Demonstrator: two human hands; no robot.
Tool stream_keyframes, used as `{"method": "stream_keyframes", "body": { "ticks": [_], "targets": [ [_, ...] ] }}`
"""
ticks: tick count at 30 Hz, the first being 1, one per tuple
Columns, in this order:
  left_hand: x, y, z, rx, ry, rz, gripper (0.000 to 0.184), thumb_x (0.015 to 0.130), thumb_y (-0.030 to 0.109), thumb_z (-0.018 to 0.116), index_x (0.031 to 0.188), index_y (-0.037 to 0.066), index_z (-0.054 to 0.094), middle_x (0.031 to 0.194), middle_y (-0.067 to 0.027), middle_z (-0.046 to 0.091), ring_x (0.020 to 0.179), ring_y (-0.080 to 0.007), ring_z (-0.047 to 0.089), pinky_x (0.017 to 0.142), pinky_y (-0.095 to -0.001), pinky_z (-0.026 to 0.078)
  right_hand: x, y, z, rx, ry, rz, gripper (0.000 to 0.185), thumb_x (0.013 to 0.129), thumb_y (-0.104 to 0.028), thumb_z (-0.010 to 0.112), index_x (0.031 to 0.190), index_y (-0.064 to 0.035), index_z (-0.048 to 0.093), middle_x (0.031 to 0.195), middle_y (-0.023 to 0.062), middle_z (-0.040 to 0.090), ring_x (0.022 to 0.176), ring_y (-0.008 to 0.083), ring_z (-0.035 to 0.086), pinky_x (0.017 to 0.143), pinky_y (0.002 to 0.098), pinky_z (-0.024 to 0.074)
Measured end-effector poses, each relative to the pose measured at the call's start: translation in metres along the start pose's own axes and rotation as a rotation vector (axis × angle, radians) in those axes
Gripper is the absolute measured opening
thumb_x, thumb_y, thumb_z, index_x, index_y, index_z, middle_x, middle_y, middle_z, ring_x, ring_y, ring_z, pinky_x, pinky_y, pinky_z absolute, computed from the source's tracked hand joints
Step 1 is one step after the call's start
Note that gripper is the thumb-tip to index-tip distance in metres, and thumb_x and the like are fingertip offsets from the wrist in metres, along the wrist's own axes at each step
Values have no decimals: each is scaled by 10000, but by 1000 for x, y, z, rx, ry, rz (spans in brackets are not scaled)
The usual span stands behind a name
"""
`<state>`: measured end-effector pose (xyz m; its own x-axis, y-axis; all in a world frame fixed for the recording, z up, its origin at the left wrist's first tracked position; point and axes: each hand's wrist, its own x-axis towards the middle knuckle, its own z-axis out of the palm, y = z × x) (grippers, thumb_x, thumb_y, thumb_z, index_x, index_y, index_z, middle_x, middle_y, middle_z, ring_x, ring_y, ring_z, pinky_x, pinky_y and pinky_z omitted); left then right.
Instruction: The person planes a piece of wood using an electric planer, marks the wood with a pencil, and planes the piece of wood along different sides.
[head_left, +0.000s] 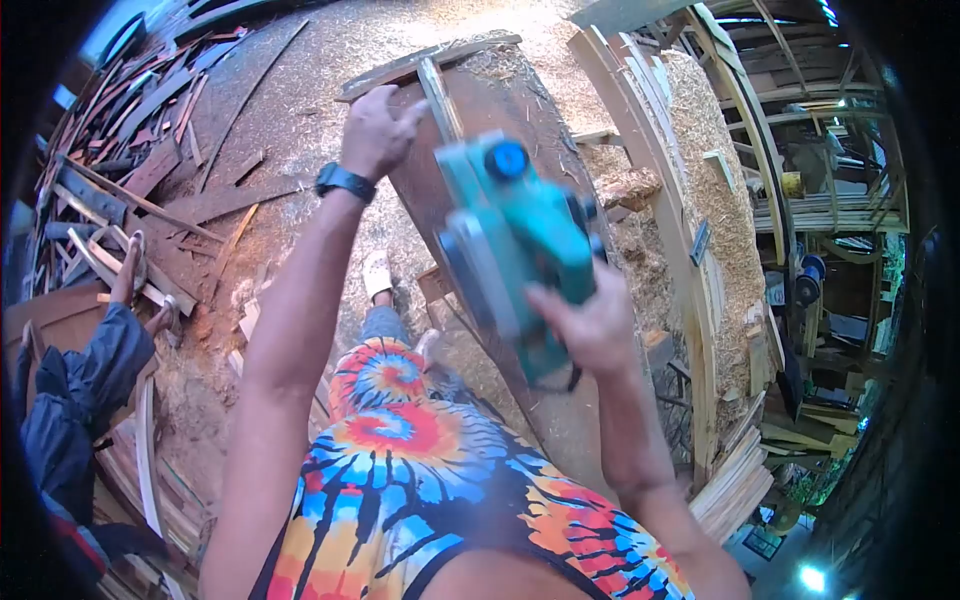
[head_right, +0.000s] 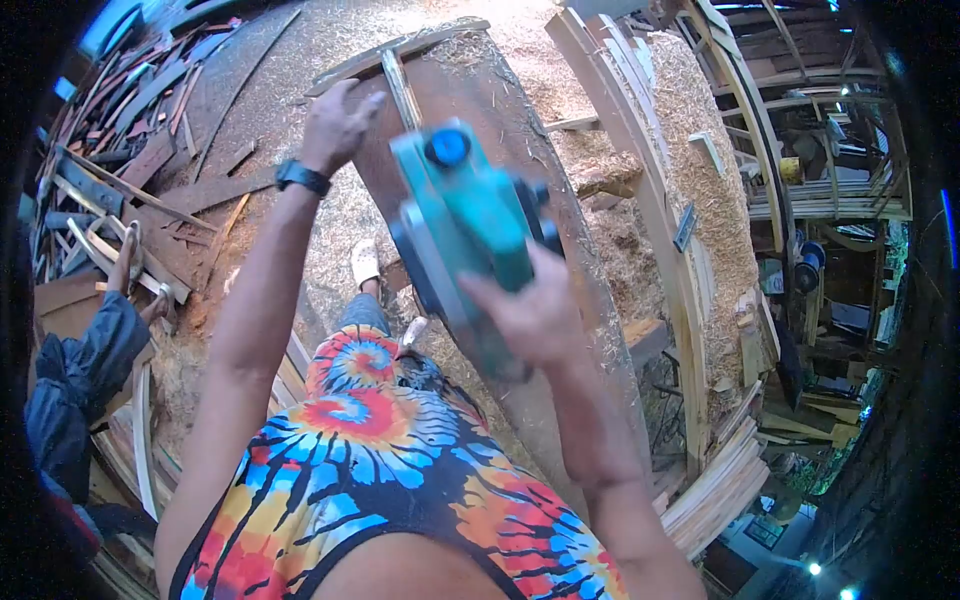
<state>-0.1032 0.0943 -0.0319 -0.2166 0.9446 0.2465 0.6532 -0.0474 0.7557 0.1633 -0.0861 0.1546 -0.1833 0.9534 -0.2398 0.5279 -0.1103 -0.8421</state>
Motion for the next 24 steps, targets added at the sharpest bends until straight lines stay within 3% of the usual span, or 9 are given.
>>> {"method": "stream_keyframes", "body": {
  "ticks": [2, 5, 6, 10, 13, 19, 20, 24],
  "targets": [
    [-3, 5, 23, 232, 38, 84, 867, 835, 650, 690, 1357, -34, 579, 1382, -243, 580, 1294, -382, 529, 1110, -453, 411, -54, 22, -6, -4, 2, 80, 442, 858, -181, 818, 1227, 6, 663, 1074, 99, 748, 959, 154, 693, 862, 338, 551],
    [-7, 15, 33, 307, 31, -14, 1017, 763, 732, 711, 1355, -80, 559, 1417, -254, 546, 1355, -389, 466, 1156, -464, 360, -113, 42, -9, -46, 1, 167, 437, 839, -188, 831, 1179, 28, 661, 964, 120, 762, 886, 152, 712, 787, 341, 564],
    [-4, 12, 34, 260, -7, -57, 1048, 729, 756, 720, 1343, -81, 572, 1362, -244, 579, 1308, -387, 497, 1124, -461, 392, -129, 54, -7, -34, -2, 187, 418, 834, -194, 834, 1148, 26, 668, 942, 125, 760, 867, 158, 716, 768, 341, 562],
    [-4, 15, 29, 224, -29, -94, 1046, 703, 759, 735, 1324, -71, 594, 1344, -228, 594, 1268, -373, 528, 1091, -455, 425, -151, 72, -3, -80, -2, 186, 377, 821, -222, 845, 1060, 20, 684, 880, 136, 754, 798, 188, 730, 715, 350, 556],
    [-2, 15, 29, 216, -101, -166, 1065, 694, 774, 722, 1391, -16, 565, 1445, -189, 522, 1367, -337, 440, 1131, -476, 370, -142, 75, 1, -91, 23, 155, 369, 815, -233, 849, 1040, 11, 688, 870, 152, 751, 788, 213, 741, 699, 359, 557],
    [-1, -1, 28, 151, -74, -114, 965, 779, 730, 687, 1374, -22, 573, 1408, -194, 570, 1310, -357, 512, 1114, -485, 390, -94, 57, 5, -139, 13, 80, 346, 831, -242, 836, 1036, -7, 687, 861, 175, 745, 787, 230, 751, 676, 362, 559],
    [-1, -11, 31, 103, 52, -65, 820, 850, 655, 667, 1315, -18, 619, 1314, -216, 638, 1211, -368, 597, 1062, -462, 444, -83, 51, 7, -124, 14, 61, 346, 835, -243, 833, 1039, -5, 685, 859, 175, 745, 785, 239, 752, 678, 364, 560],
    [-1, -15, -6, -63, 94, -223, 582, 942, 498, 665, 1208, -19, 685, 1161, -231, 715, 1083, -329, 695, 944, -394, 524, -32, 27, 13, -65, 2, 9, 344, 845, -242, 822, 1044, 0, 678, 854, 183, 741, 781, 267, 754, 685, 377, 562]
  ]
}}
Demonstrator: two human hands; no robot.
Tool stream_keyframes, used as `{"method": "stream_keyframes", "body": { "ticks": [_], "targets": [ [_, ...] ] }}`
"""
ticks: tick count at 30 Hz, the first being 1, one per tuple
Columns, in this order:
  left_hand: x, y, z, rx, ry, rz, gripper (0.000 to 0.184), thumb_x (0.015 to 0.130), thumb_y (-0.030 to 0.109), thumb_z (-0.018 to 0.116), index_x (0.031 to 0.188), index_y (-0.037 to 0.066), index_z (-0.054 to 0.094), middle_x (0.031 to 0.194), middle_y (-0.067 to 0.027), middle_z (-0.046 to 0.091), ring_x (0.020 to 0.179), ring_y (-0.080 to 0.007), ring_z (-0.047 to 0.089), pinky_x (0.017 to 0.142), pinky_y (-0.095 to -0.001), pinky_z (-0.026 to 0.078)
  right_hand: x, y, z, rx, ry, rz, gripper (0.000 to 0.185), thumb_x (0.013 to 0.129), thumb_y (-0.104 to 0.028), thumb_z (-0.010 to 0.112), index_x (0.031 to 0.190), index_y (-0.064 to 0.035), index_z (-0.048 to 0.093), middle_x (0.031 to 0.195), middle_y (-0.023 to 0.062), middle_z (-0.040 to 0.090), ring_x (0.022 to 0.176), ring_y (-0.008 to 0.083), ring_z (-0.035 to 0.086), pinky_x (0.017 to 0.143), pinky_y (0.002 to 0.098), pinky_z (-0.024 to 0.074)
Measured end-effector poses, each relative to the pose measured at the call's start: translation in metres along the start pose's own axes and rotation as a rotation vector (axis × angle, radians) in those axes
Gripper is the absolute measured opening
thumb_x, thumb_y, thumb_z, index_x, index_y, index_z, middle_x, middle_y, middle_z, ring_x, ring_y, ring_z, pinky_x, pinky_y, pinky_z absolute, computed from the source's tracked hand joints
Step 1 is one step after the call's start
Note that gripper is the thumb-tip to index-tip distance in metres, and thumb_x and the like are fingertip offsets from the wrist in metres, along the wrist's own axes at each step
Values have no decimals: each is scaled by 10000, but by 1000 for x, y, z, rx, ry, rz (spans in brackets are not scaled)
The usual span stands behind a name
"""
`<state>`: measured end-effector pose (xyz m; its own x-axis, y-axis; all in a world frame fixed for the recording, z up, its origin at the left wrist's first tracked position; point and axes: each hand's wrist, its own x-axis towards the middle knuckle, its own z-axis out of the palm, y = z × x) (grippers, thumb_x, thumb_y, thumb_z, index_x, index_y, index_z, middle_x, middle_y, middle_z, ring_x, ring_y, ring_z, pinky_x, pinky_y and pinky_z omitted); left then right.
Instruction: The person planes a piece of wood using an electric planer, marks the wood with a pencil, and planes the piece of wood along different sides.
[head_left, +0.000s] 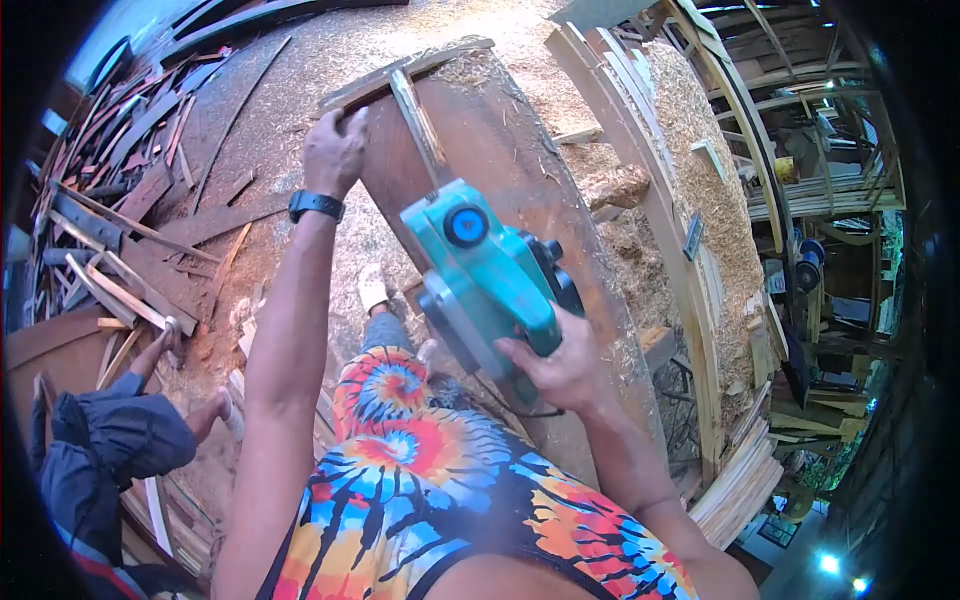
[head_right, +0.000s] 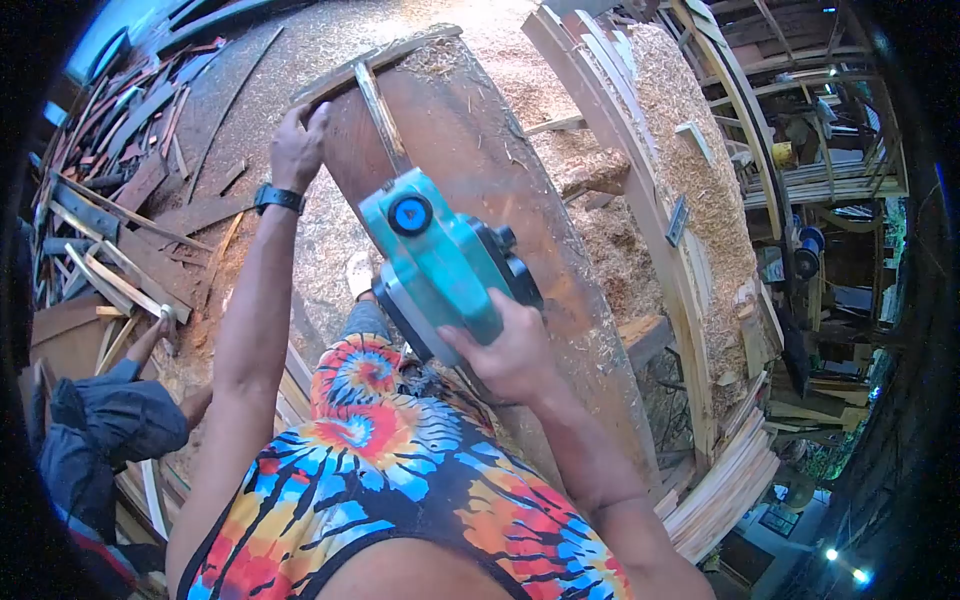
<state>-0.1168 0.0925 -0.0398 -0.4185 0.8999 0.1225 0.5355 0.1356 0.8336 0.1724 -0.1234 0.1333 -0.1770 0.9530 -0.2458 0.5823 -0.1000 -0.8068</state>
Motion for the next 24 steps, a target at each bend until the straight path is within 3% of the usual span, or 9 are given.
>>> {"method": "stream_keyframes", "body": {
  "ticks": [7, 11, 13, 17, 21, 24],
  "targets": [
    [13, -37, -23, -87, 48, -106, 484, 974, 435, 634, 1161, -6, 711, 1080, -219, 737, 992, -309, 718, 878, -388, 543, 121, -35, 21, -37, 29, -170, 341, 838, -263, 809, 1029, -5, 695, 874, 193, 740, 855, 342, 741, 742, 422, 560],
    [16, -47, -36, -58, 103, -116, 437, 985, 403, 638, 1129, 0, 729, 1026, -188, 753, 951, -265, 725, 852, -363, 545, 200, -71, 36, 14, 50, -216, 327, 828, -287, 800, 1011, -24, 737, 908, 197, 747, 838, 338, 738, 747, 411, 564],
    [15, -42, -45, -76, 99, -121, 415, 985, 384, 650, 1114, -1, 736, 989, -171, 758, 917, -238, 724, 831, -348, 543, 249, -73, 46, -39, 105, -357, 377, 805, -355, 812, 993, -34, 748, 907, 190, 750, 826, 327, 740, 752, 411, 572],
    [7, -34, -55, -50, 67, -99, 400, 992, 364, 642, 1113, -5, 734, 958, -173, 756, 880, -240, 722, 798, -353, 540, 311, -85, 62, -25, 119, -280, 451, 768, -435, 834, 975, -42, 758, 912, 191, 751, 837, 314, 744, 771, 413, 580],
    [7, -37, -50, 4, 52, 13, 399, 999, 369, 616, 1066, -6, 733, 939, -193, 742, 863, -286, 716, 784, -386, 538, 258, -78, 48, 38, 167, -320, 447, 778, -401, 835, 1021, -36, 749, 922, 168, 758, 843, 274, 744, 761, 404, 573],
    [1, -21, -38, -5, 14, 27, 405, 1000, 381, 600, 1024, -2, 732, 932, -204, 731, 856, -316, 709, 777, -412, 533, 171, -67, 20, 164, 58, -238, 378, 852, -283, 795, 1130, -36, 722, 975, 148, 762, 880, 229, 735, 797, 371, 557]
  ]
}}
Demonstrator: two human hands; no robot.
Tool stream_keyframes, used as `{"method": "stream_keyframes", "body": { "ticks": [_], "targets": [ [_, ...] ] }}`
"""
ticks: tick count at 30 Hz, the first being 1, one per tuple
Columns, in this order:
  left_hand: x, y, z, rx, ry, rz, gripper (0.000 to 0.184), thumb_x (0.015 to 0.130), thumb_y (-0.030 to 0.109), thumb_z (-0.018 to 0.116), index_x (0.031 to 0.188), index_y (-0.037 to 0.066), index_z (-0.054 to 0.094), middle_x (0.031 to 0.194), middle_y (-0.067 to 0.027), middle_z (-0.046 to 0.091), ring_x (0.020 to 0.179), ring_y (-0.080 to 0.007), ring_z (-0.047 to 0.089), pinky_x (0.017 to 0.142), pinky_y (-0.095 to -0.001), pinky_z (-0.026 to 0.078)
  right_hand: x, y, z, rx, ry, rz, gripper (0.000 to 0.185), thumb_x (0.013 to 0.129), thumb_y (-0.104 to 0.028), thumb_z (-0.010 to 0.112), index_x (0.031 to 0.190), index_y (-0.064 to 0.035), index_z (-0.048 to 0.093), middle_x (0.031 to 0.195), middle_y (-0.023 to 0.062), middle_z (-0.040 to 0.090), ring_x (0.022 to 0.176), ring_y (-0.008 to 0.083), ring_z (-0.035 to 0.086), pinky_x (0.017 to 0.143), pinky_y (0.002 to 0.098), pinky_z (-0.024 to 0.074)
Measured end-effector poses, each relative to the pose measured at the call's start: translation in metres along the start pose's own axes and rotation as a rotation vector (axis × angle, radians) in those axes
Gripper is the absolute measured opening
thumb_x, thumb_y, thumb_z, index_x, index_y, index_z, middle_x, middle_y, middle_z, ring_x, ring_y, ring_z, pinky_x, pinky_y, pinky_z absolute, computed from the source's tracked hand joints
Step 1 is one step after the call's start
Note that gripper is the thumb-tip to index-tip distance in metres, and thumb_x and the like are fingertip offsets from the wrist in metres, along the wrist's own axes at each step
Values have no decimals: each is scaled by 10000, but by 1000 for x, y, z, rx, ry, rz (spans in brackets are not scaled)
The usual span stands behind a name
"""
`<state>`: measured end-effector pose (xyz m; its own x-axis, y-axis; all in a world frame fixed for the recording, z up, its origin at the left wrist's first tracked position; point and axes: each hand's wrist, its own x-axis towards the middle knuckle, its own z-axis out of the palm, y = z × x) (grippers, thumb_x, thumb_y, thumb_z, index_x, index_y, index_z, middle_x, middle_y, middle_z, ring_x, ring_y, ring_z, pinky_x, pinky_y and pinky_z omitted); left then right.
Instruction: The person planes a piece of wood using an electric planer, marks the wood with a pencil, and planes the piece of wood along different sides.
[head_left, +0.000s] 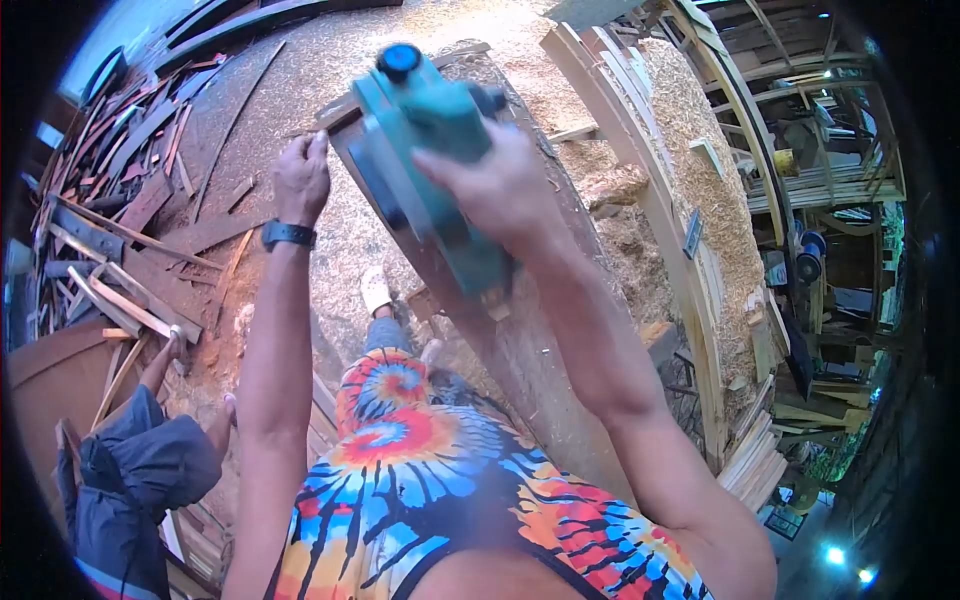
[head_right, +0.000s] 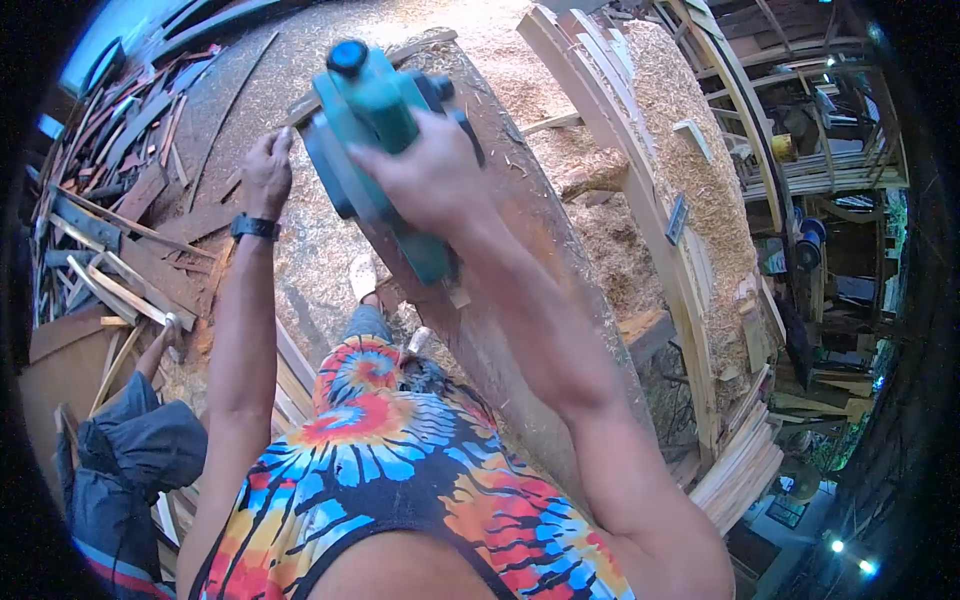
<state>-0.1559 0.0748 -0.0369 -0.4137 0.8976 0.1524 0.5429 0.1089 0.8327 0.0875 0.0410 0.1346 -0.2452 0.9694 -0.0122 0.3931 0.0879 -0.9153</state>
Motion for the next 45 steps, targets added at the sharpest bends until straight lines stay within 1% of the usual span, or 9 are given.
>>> {"method": "stream_keyframes", "body": {
  "ticks": [5, 6, 9, 11, 15, 17, 26, 33, 45],
  "targets": [
    [-12, 41, 46, -68, -142, -18, 448, 983, 431, 626, 997, -2, 740, 879, -207, 735, 818, -321, 722, 728, -391, 545, -149, -1, -48, -77, -16, 163, 433, 846, -232, 821, 1171, 14, 675, 1034, 164, 754, 936, 223, 731, 859, 374, 556],
    [-15, 50, 53, -58, -191, -37, 508, 936, 494, 677, 1015, -2, 756, 913, -179, 747, 851, -253, 714, 782, -369, 540, -180, 16, -54, -63, -20, 206, 439, 845, -236, 826, 1167, 17, 669, 1017, 177, 750, 928, 223, 732, 842, 378, 558],
    [-15, 57, 75, 227, -202, 133, 595, 878, 577, 703, 1013, 1, 763, 972, -191, 754, 912, -300, 730, 832, -385, 552, -252, 24, -66, -213, -22, 312, 403, 839, -246, 831, 1089, 21, 661, 935, 202, 738, 870, 270, 746, 754, 392, 558],
    [-18, 69, 75, 211, -216, 28, 607, 829, 577, 735, 1036, 7, 769, 1010, -202, 755, 956, -312, 733, 864, -385, 554, -288, 35, -67, -164, 10, 289, 376, 821, -228, 846, 1059, 1, 666, 834, 109, 712, 737, 180, 696, 699, 331, 541],
    [-15, 64, 77, 161, -224, -29, 591, 801, 615, 733, 1008, 65, 794, 994, -176, 766, 959, -320, 735, 879, -406, 552, -315, 46, -60, -160, 39, 285, 371, 825, -248, 840, 1026, 6, 660, 849, 164, 721, 780, 249, 729, 688, 369, 548],
    [-17, 63, 75, 152, -218, -24, 586, 799, 608, 740, 1011, 65, 793, 987, -173, 767, 937, -315, 738, 869, -404, 555, -312, 46, -60, -181, 26, 320, 373, 841, -285, 818, 984, 14, 647, 855, 228, 715, 799, 351, 740, 684, 411, 554],
    [-19, 64, 74, 130, -189, 13, 547, 828, 565, 737, 964, 38, 794, 900, -183, 764, 851, -304, 749, 818, -377, 564, -259, 45, -47, -143, 65, 232, 384, 837, -318, 813, 890, -1, 603, 753, 243, 673, 746, 432, 704, 616, 466, 533],
    [-2, 29, 52, -58, -92, 47, 566, 998, 510, 582, 855, -22, 713, 710, -174, 666, 657, -275, 624, 662, -408, 489, -187, 31, -36, -172, 34, 205, 379, 848, -321, 800, 901, -1, 603, 729, 259, 661, 751, 448, 694, 615, 479, 533],
    [-30, -57, -15, -119, -33, -162, 493, 1047, 388, 564, 895, -58, 707, 781, -98, 693, 748, -153, 627, 711, -330, 499, -11, 23, 7, -199, 58, 128, 423, 823, -321, 811, 1016, 34, 685, 919, 253, 724, 913, 401, 722, 797, 446, 568]
  ]
}}
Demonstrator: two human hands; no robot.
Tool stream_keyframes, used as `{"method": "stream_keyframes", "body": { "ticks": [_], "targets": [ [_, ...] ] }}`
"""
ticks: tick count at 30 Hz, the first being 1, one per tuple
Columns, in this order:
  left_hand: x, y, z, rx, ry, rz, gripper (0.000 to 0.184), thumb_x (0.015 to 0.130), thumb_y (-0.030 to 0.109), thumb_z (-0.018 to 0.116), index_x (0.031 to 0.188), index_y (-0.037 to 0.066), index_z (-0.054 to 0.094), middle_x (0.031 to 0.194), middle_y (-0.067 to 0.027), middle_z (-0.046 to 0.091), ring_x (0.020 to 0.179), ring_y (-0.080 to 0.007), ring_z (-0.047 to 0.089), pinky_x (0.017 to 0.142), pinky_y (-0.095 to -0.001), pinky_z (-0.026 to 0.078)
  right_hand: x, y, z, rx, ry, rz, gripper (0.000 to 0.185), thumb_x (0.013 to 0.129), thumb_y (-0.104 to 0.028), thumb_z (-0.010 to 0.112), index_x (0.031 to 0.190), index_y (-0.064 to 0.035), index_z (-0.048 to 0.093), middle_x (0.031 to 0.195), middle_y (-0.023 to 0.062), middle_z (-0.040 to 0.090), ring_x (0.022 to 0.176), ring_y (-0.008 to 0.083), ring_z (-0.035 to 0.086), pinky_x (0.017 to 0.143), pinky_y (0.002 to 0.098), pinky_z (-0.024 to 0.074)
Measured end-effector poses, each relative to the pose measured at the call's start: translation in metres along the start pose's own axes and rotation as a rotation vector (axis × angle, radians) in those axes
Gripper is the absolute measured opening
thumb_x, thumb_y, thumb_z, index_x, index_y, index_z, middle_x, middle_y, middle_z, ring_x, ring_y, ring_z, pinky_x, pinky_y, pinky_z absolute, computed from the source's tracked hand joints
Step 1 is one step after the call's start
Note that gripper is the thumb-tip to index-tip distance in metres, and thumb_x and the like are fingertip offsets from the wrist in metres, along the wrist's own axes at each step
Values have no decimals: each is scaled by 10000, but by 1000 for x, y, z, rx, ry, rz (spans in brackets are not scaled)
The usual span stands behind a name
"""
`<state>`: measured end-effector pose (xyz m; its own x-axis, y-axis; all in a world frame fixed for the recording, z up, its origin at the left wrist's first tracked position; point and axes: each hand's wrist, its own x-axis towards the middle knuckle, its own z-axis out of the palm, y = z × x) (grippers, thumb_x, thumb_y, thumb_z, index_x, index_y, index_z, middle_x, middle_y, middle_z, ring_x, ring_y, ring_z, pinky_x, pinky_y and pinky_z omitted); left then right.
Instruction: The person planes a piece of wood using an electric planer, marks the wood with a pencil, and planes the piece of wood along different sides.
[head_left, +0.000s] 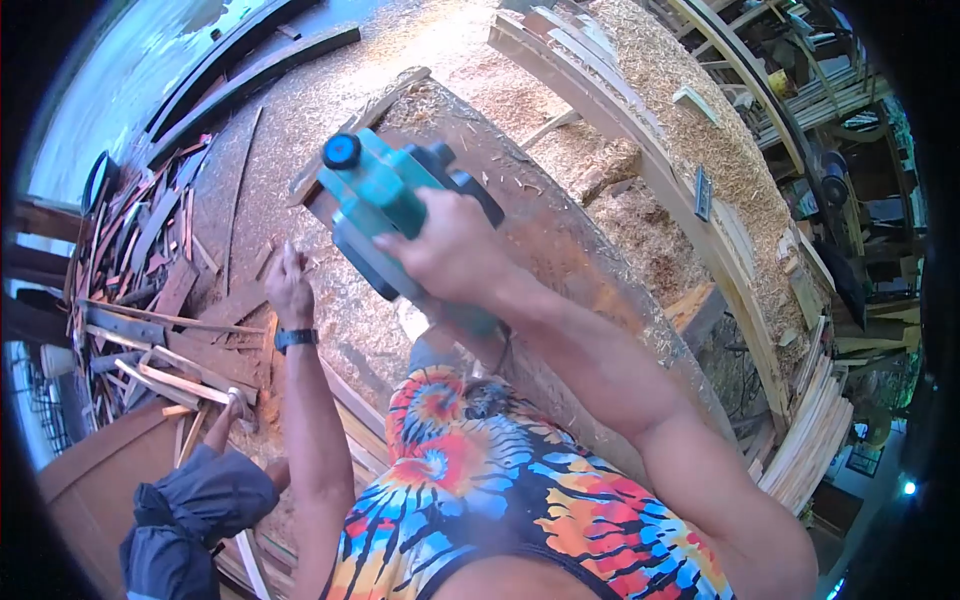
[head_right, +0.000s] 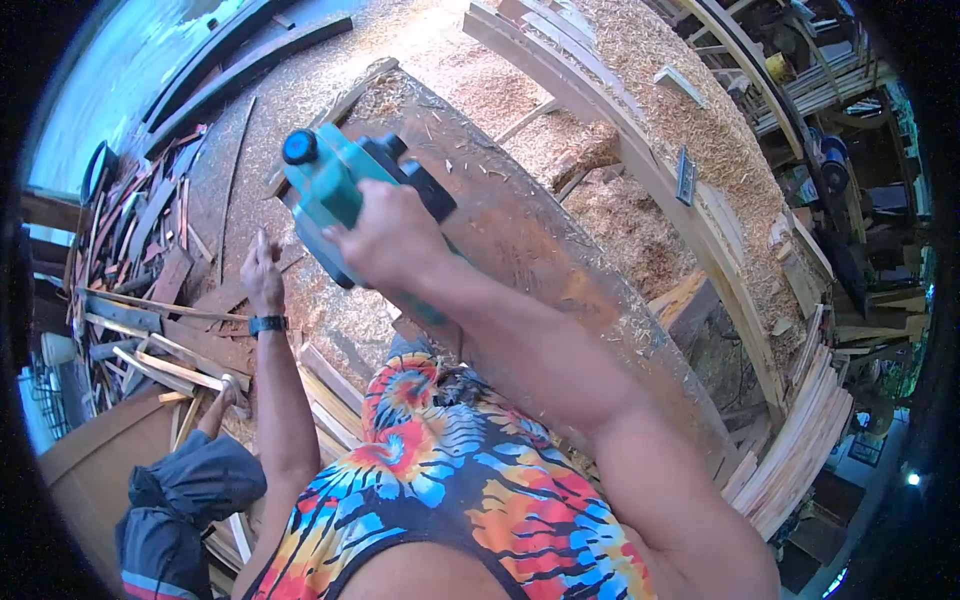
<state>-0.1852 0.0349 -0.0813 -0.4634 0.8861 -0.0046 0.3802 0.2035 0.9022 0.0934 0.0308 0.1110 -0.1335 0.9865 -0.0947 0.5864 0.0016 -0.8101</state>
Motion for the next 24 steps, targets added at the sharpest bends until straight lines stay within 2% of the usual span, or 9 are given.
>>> {"method": "stream_keyframes", "body": {
  "ticks": [7, 11, 14, 16, 18, 20, 21, 22, 24],
  "targets": [
    [-2, 11, -14, -114, -17, -11, 503, 1065, 390, 532, 924, -55, 721, 832, -96, 711, 785, -164, 649, 756, -321, 515, 126, -36, 38, -73, 35, -10, 398, 796, -399, 814, 953, -39, 745, 968, 232, 737, 946, 379, 723, 869, 439, 569],
    [-8, 38, -9, -148, -66, -14, 513, 1071, 397, 516, 966, -63, 716, 859, -99, 716, 787, -160, 645, 752, -314, 509, 120, -42, 35, -93, 41, -44, 442, 773, -414, 827, 986, -35, 747, 990, 225, 739, 948, 375, 724, 865, 430, 571],
    [-11, 44, 8, -205, -122, -32, 515, 1071, 402, 503, 998, -66, 705, 832, -103, 709, 751, -158, 648, 697, -308, 509, 61, -25, 13, 73, 103, -167, 430, 800, -319, 826, 1077, -8, 718, 1035, 230, 733, 968, 353, 723, 873, 405, 563],
    [-10, 28, 32, -222, -166, -51, 512, 1071, 410, 490, 1000, -52, 702, 795, -112, 697, 732, -166, 654, 673, -322, 515, 10, -10, -11, 110, 82, -161, 386, 831, -235, 815, 1113, 4, 706, 1042, 187, 749, 954, 274, 732, 875, 379, 559],
    [-24, 54, 50, -214, -199, -82, 493, 1070, 406, 484, 987, -26, 707, 779, -130, 695, 724, -168, 667, 667, -337, 522, -46, 10, -35, 177, 81, -117, 441, 814, -284, 822, 1147, -22, 697, 1001, 195, 748, 936, 328, 738, 836, 402, 573],
    [-22, 53, 74, 73, -320, -14, 564, 1063, 491, 434, 1102, -17, 677, 972, -224, 717, 905, -315, 702, 776, -421, 532, -105, 15, -64, 151, 68, -6, 455, 838, -287, 816, 1194, -32, 694, 1002, 171, 757, 929, 260, 748, 834, 371, 570],
    [-36, 76, 86, 0, -292, -112, 666, 1012, 596, 465, 1177, -23, 644, 1125, -288, 687, 1061, -388, 673, 889, -442, 522, -131, 22, -77, 107, 68, 51, 459, 840, -264, 818, 1207, -21, 687, 1024, 158, 759, 940, 227, 742, 838, 363, 567],
    [-44, 88, 97, 45, -242, -49, 770, 935, 685, 527, 1231, -19, 618, 1155, -338, 667, 1129, -400, 662, 954, -441, 512, -155, 28, -88, 66, 68, 112, 464, 842, -240, 819, 1221, -11, 680, 1046, 145, 761, 951, 195, 736, 842, 354, 565],
    [-68, 128, 103, 180, -234, -84, 816, 856, 574, 692, 1358, -37, 489, 1135, -376, 656, 1153, -416, 652, 968, -454, 517, -194, 31, -105, 185, 72, 251, 444, 844, -161, 807, 1229, 11, 668, 1060, 116, 749, 957, 165, 707, 855, 340, 552]
  ]
}}
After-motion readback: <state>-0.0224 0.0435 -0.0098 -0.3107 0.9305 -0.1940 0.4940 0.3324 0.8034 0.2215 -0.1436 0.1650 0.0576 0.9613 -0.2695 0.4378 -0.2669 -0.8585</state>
